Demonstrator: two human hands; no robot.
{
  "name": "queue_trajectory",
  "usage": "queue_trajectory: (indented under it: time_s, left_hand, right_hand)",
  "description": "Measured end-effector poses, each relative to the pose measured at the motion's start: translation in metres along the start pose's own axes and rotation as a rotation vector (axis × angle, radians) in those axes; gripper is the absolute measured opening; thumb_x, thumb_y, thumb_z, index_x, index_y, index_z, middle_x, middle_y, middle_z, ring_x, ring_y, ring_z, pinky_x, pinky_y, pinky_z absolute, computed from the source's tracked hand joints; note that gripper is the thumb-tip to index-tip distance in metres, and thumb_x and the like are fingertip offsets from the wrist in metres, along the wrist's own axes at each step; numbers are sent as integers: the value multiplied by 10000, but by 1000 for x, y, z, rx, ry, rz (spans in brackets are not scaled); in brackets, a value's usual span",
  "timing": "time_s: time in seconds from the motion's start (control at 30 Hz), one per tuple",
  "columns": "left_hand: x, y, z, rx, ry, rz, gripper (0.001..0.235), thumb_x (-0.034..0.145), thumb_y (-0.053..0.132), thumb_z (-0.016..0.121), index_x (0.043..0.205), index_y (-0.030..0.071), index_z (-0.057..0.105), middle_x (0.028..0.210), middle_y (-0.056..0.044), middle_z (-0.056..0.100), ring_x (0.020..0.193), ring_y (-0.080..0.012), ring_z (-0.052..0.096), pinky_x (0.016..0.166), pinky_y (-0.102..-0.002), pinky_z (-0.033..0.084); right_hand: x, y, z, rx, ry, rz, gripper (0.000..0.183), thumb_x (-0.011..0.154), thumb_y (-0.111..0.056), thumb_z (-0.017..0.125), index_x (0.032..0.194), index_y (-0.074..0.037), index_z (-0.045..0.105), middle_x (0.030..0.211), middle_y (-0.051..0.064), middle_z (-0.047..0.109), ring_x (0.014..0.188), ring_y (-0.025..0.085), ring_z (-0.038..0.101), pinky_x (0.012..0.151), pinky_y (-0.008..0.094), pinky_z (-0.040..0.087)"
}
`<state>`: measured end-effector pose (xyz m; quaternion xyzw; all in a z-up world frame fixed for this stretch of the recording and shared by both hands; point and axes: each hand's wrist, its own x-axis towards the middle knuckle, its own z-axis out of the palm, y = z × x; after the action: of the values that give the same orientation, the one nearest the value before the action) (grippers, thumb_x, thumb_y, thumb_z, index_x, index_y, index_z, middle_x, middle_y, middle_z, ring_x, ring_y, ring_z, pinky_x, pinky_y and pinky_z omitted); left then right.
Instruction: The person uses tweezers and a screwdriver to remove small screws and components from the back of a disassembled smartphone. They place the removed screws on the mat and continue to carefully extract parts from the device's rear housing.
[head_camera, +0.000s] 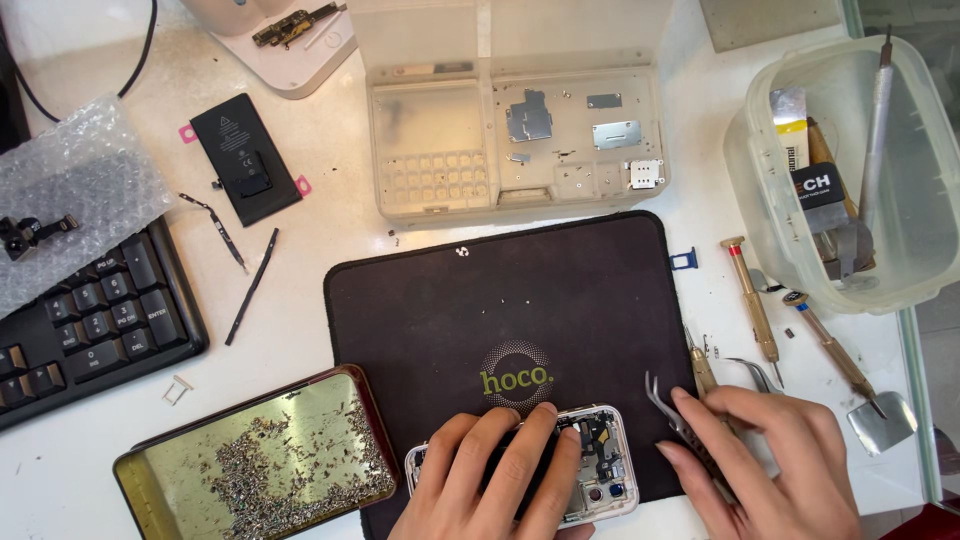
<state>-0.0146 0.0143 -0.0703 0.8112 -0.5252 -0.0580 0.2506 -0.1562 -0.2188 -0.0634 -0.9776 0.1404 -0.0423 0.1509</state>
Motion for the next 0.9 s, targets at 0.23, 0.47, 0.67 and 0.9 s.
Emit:
queue_trajectory:
  time_s: [0.23,0.47,0.67,0.9]
  left_hand:
    - [0,2,-6,-73,30,-69,632,1012,564,573,1354,34,603,1305,-190,667,1160,-333,658,986,-548,514]
    - [0,0,-7,-112,32,-84,722,972,569,646,1387,-16,562,1271,-210,674,1169,-344,650,994,-553,502]
    - [-4,0,-4,-135,19,-98,698,1014,565,596,1405,-11,548,1286,-206,676,1180,-341,651,1000,-557,499]
    - [-6,0,3,-131,38,-108,660,1049,567,519,1404,12,561,1285,-187,689,1172,-328,663,992,-556,505]
  right_hand:
    - [7,11,-12,195,-16,-4,418,852,-39,723,1270,-62,716,1120,72,627,991,148,677,888,302,564]
    - [27,17,-19,375,-281,-51,515,824,-131,776,1336,-112,724,1186,57,596,926,68,678,785,208,574]
    - [33,19,-27,55,-301,-391,466,863,-164,705,1328,-137,689,1188,53,678,1035,145,698,880,306,588]
    - [33,28,-25,150,-333,-442,393,915,-154,632,1291,-75,713,1199,99,668,1084,184,718,876,348,614]
